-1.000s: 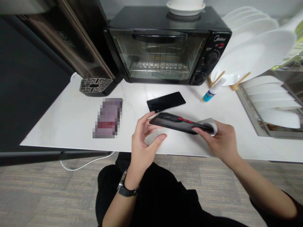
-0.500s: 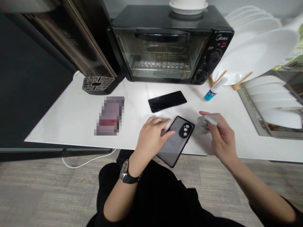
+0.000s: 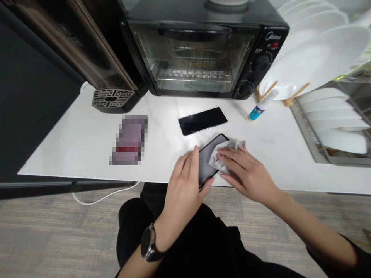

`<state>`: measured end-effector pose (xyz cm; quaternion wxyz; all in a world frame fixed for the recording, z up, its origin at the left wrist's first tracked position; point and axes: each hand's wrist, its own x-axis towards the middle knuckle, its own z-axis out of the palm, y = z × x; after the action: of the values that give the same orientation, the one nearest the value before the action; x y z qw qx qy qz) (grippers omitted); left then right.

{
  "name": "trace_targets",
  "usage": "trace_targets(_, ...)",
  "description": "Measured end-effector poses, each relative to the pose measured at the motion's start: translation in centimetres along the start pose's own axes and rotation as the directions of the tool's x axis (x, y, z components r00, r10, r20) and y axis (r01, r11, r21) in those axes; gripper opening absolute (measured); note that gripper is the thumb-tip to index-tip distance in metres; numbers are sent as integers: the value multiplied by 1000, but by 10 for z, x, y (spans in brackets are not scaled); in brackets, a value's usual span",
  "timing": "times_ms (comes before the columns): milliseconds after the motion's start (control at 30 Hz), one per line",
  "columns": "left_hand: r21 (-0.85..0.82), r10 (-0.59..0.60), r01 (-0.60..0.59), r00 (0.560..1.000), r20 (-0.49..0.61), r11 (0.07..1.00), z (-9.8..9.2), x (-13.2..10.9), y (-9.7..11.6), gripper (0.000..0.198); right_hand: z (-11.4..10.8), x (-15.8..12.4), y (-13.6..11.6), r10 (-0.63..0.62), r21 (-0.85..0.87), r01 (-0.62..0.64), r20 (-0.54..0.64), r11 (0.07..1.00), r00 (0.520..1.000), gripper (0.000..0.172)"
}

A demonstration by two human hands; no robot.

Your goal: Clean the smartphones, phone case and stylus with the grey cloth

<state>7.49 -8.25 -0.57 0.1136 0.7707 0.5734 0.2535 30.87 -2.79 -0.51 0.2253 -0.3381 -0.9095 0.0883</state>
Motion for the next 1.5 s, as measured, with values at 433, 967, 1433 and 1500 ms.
trace_targets(433, -185, 31, -25, 999, 31, 982, 7, 25, -9, 93, 22, 15, -39, 8, -35, -6, 57, 999, 998, 80)
trace_targets(967, -198, 101, -74, 987, 128, 977, -7, 32, -28, 99, -15, 0, 17, -210, 29, 209, 198, 978, 957, 63)
trace_targets(1433, -272, 227, -155, 939, 257, 950, -13, 47, -40, 110, -1, 39, 18, -373, 152, 342, 297, 927, 879, 91)
trace_targets(1500, -243, 180, -117, 949, 257, 963, -16, 43, -43, 110, -13, 30, 33, -370, 141, 342, 320, 929, 872, 91)
